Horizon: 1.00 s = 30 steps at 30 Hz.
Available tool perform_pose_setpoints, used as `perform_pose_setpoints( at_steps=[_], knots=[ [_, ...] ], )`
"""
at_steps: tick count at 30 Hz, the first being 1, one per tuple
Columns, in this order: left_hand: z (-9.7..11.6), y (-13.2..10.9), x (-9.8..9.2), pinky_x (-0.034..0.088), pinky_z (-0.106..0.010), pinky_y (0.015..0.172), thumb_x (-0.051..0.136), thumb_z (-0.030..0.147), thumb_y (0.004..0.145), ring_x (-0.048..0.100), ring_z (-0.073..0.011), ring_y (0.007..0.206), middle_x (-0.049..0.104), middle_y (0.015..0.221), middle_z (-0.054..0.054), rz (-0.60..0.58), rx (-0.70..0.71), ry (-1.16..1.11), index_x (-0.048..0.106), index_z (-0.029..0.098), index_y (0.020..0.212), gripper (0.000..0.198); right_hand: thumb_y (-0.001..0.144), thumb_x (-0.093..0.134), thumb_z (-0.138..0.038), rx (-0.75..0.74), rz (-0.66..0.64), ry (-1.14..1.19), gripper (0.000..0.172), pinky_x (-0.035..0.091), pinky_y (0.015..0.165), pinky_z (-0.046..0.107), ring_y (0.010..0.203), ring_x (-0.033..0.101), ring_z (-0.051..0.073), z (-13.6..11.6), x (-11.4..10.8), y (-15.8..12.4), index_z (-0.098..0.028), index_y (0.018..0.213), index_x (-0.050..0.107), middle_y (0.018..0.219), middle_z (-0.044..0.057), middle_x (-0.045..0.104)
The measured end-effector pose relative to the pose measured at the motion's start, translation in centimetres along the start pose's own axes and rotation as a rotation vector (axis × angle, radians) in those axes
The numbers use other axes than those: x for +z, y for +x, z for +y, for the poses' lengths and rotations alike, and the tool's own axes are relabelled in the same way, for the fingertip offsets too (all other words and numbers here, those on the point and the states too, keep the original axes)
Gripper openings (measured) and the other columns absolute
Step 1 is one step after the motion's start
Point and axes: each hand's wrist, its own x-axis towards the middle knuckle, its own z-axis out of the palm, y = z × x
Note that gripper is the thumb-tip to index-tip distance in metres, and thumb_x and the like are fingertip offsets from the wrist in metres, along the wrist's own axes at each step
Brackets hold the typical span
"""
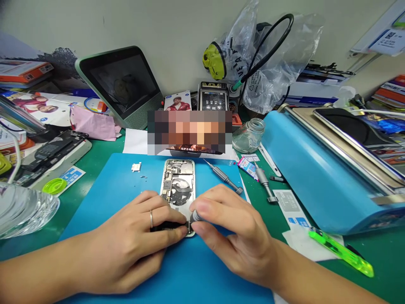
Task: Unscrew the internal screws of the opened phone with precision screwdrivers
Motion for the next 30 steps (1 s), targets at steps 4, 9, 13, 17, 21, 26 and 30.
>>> perform_pose_setpoints(
  at_steps=[4, 9, 13, 17, 21, 26, 30],
  knots=[
    [-0.1, 0.1, 0.0, 0.038, -0.042, 0.088, 0.052, 0.017, 0.095, 0.056, -0.0216, 0.099, 0.064, 0.123, -0.008, -0.012, -0.004, -0.003, 0.062, 0.015, 0.126, 0.033, 0.078, 0.061, 0.009, 0.003, 0.05, -0.024, 0.077, 0.064, 0.078, 0.04, 0.089, 0.071, 0.021, -0.2, -0.2, 0.1, -0.027, 0.145, 0.048, 0.1, 0.006, 0.072],
    [0.0, 0.1, -0.1, 0.038, -0.042, 0.088, 0.052, 0.017, 0.095, 0.056, -0.022, 0.1, 0.064, 0.124, -0.007, -0.018, -0.008, -0.013, 0.059, 0.017, 0.129, 0.035, 0.076, 0.064, 0.007, 0.008, 0.033, -0.137, 0.082, 0.065, 0.075, 0.039, 0.084, 0.073, 0.022, -0.9, -1.2, 0.0, -0.031, 0.146, 0.045, 0.098, 0.004, 0.075],
    [0.3, 0.0, 0.0, 0.038, -0.04, 0.082, 0.051, 0.014, 0.095, 0.056, -0.0209, 0.093, 0.067, 0.111, -0.007, 0.068, -0.048, 0.001, 0.059, 0.016, 0.124, 0.03, 0.077, 0.063, 0.009, 0.007, 0.01, -0.179, 0.087, 0.064, 0.077, 0.038, 0.087, 0.072, 0.021, -0.9, -1.5, 0.0, -0.031, 0.151, 0.038, 0.097, 0.004, 0.074],
    [0.3, 0.0, 0.2, 0.038, -0.038, 0.08, 0.056, 0.018, 0.095, 0.053, -0.0207, 0.09, 0.065, 0.102, -0.005, 0.148, -0.1, -0.006, 0.054, 0.016, 0.127, 0.032, 0.077, 0.063, 0.01, -0.051, 0.047, -0.135, 0.084, 0.064, 0.078, 0.038, 0.09, 0.071, 0.019, -0.5, -1.3, 0.2, -0.026, 0.15, 0.043, 0.1, 0.005, 0.071],
    [0.1, 0.0, 0.2, 0.037, -0.036, 0.082, 0.062, 0.023, 0.094, 0.051, -0.0205, 0.091, 0.063, 0.101, -0.003, 0.127, -0.127, -0.004, 0.049, 0.017, 0.131, 0.039, 0.077, 0.065, 0.008, -0.017, 0.068, -0.117, 0.081, 0.063, 0.075, 0.039, 0.087, 0.071, 0.021, -0.3, -1.2, 0.2, -0.029, 0.147, 0.047, 0.098, 0.005, 0.072],
    [0.1, 0.0, 0.3, 0.037, -0.036, 0.082, 0.061, 0.02, 0.095, 0.051, -0.02, 0.092, 0.062, 0.102, -0.002, 0.14, -0.127, 0.01, 0.048, 0.017, 0.133, 0.04, 0.078, 0.067, 0.005, -0.003, 0.053, -0.098, 0.08, 0.062, 0.074, 0.044, 0.089, 0.07, 0.024, 0.0, -1.0, 0.0, -0.029, 0.148, 0.047, 0.099, 0.007, 0.072],
    [0.1, 0.0, 0.3, 0.036, -0.036, 0.072, 0.062, 0.021, 0.095, 0.049, -0.0201, 0.084, 0.062, 0.096, -0.004, 0.221, -0.094, 0.08, 0.057, 0.016, 0.123, 0.029, 0.079, 0.067, 0.004, 0.015, 0.047, -0.093, 0.079, 0.062, 0.076, 0.043, 0.091, 0.069, 0.023, 0.1, -0.9, 0.0, -0.03, 0.148, 0.046, 0.101, 0.006, 0.07]
  ],
)
